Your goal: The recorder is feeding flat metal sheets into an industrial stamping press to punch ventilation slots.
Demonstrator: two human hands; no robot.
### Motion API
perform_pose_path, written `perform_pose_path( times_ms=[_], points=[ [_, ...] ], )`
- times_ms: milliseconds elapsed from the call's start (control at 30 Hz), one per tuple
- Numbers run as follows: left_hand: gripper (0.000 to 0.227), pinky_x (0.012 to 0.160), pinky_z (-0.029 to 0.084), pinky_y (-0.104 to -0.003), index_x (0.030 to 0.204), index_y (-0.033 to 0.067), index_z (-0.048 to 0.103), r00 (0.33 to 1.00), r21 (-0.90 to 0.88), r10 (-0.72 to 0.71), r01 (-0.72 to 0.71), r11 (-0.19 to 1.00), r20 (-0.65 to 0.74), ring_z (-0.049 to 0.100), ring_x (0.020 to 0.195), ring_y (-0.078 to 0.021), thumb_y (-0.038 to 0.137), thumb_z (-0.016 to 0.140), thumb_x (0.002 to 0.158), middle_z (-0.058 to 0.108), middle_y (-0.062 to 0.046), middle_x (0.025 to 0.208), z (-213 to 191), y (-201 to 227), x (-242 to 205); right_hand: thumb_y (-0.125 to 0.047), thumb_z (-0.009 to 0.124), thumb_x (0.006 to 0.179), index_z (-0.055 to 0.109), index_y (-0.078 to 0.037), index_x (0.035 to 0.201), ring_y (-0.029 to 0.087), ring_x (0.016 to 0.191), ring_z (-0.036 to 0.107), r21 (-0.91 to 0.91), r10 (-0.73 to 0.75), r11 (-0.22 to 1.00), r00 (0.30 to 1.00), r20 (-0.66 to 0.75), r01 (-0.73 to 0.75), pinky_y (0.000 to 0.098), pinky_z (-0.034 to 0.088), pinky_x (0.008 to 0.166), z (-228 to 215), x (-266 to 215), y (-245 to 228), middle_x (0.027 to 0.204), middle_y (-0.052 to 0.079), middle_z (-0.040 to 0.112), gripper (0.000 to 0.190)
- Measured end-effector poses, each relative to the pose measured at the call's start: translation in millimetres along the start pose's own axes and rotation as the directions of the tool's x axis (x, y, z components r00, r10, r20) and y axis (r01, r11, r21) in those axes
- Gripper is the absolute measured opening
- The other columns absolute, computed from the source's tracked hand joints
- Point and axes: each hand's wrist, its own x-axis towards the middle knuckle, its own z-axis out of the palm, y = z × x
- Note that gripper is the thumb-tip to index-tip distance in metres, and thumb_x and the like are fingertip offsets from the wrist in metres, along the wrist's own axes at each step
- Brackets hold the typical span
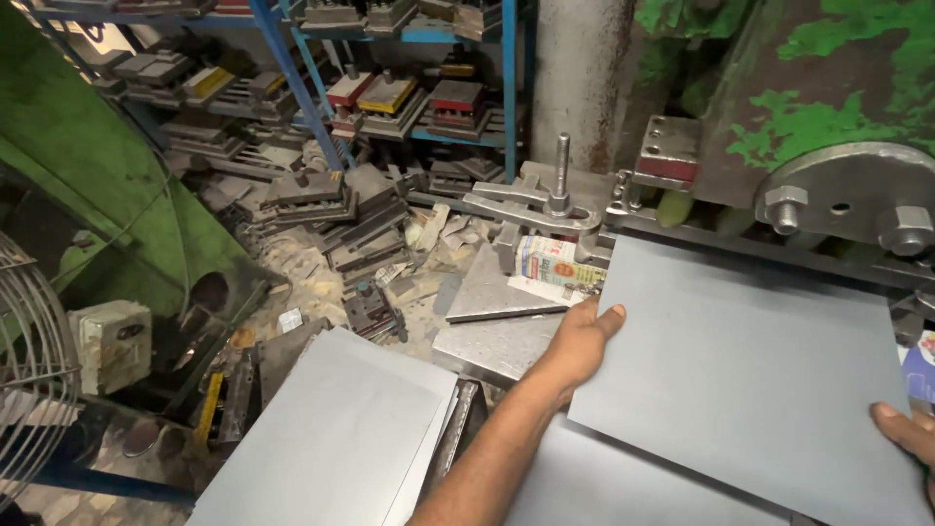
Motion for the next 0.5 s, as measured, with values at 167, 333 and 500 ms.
perform_pose_path(
  times_ms=[167,333,500],
  points=[
    [0.044,0.106,0.05,-0.037,0.142,-0.0037,0.051,1.0,-0.027,0.003,-0.003,1.0,0.001,0.064,0.121,-0.0283,0.015,0.043,0.103,0.064,-0.022,0.132,0,-1,-2,-0.01,0.034,0.118,0.038,0.022,0.147,0.079,0.09,0.05,-0.024,0.019,1.0,0.999,-0.027,-0.019,0.0787,0.039,0.082,-8,23,10,0.113,0.064,0.05,0.043],
    [0.045,0.106,0.05,-0.037,0.143,-0.0009,0.05,0.999,0.008,-0.032,0.032,0.999,-0.016,0.063,0.123,-0.026,0.017,0.043,0.103,0.064,-0.019,0.133,1,7,-8,0.0,0.044,0.116,0.045,0.031,0.137,0.074,0.09,0.054,-0.016,0.007,1.0,0.999,-0.035,-0.007,0.0759,0.043,0.082,-31,66,37,0.112,0.061,0.055,0.038],
    [0.043,0.103,0.051,-0.036,0.141,-0.0013,0.053,1.0,0.006,-0.017,0.017,1.0,-0.023,0.065,0.118,-0.0259,0.016,0.044,0.103,0.066,-0.019,0.129,5,18,-5,-0.01,0.033,0.123,0.036,0.018,0.147,0.079,0.077,0.058,-0.201,0.111,0.972,0.992,-0.054,-0.119,0.0813,0.05,0.074,-58,119,47,0.105,0.064,0.057,0.037]
  ],
)
